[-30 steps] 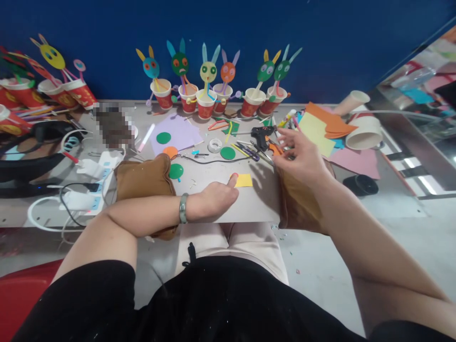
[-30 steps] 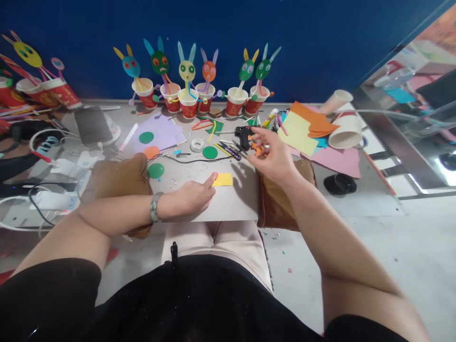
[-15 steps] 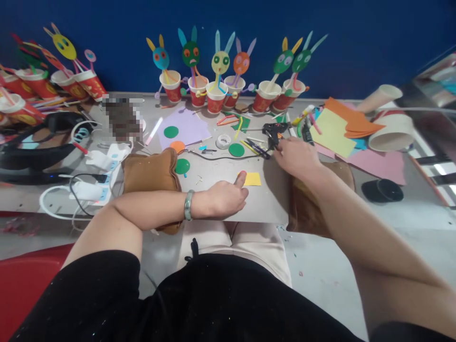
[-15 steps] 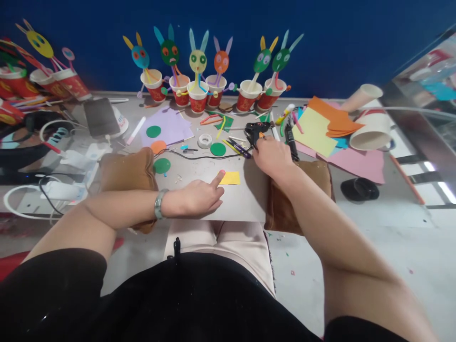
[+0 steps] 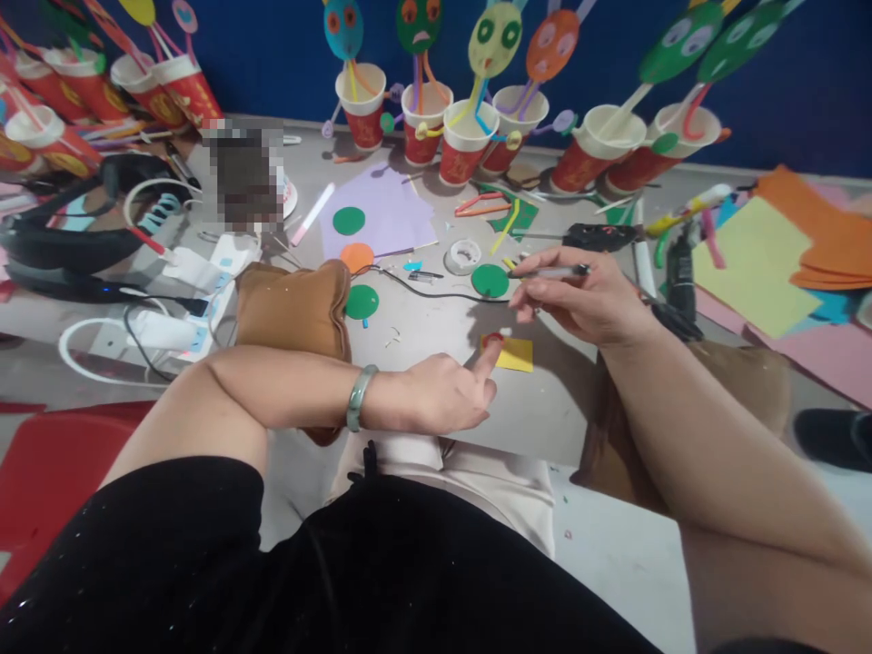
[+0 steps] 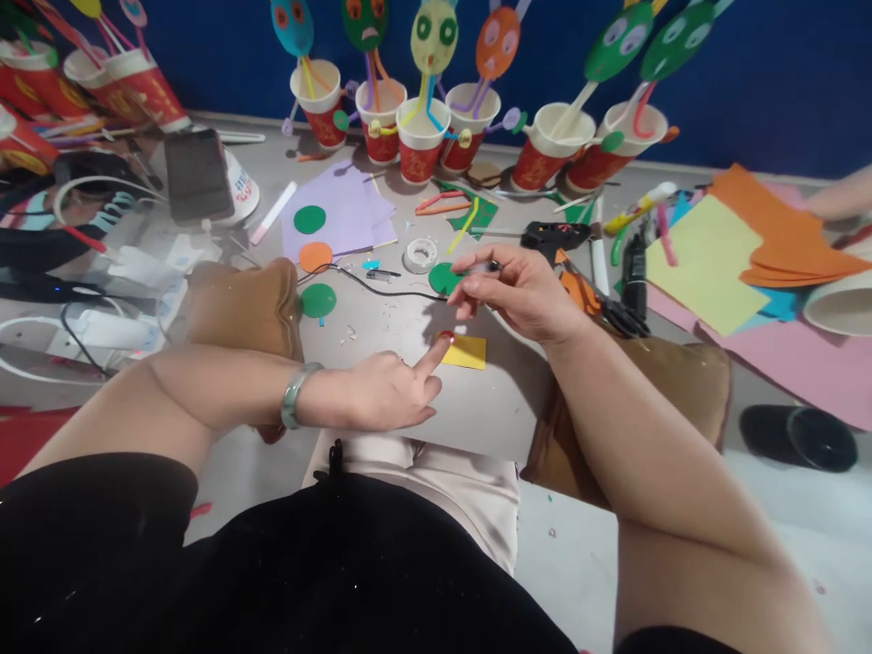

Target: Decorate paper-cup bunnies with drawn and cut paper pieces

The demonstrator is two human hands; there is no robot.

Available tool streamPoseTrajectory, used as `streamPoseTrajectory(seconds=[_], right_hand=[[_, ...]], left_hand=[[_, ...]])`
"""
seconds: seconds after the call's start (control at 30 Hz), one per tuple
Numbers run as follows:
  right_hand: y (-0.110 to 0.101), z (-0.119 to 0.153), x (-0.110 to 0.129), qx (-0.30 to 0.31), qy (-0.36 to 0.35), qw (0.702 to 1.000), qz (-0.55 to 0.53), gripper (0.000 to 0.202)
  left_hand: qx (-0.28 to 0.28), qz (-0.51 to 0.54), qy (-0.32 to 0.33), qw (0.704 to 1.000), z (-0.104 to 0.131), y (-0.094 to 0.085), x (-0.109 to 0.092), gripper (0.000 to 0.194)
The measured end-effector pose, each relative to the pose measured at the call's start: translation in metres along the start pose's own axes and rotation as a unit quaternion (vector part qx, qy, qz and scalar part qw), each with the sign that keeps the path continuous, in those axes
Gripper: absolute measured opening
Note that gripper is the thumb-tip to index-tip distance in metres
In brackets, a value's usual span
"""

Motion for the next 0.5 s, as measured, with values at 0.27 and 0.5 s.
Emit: streamPoseTrajectory(seconds=[0.27,0.5], right_hand=[[-0.001,0.0,-0.013,-0.041,-0.045,0.989,0.135,0.058],[0.017,0.0,-0.019,0.031,-0.042,0.974,0.222,0.066]], left_hand=[[-0.043,-0.049,0.007,0.998,0.001,0.007,-0.008,0.042],[-0.104,-0.082,-0.004,0.991,0.004,0.002,-0.01,0.046]])
Point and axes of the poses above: each hand's wrist, its own z-axis away from the middle knuckle, its own y-axis out of the palm, x = y × z, the point moved 6 cm from there along -z, towards the middle knuckle, and after that the axes turned 14 degrees about -z, right-handed, at the moved point
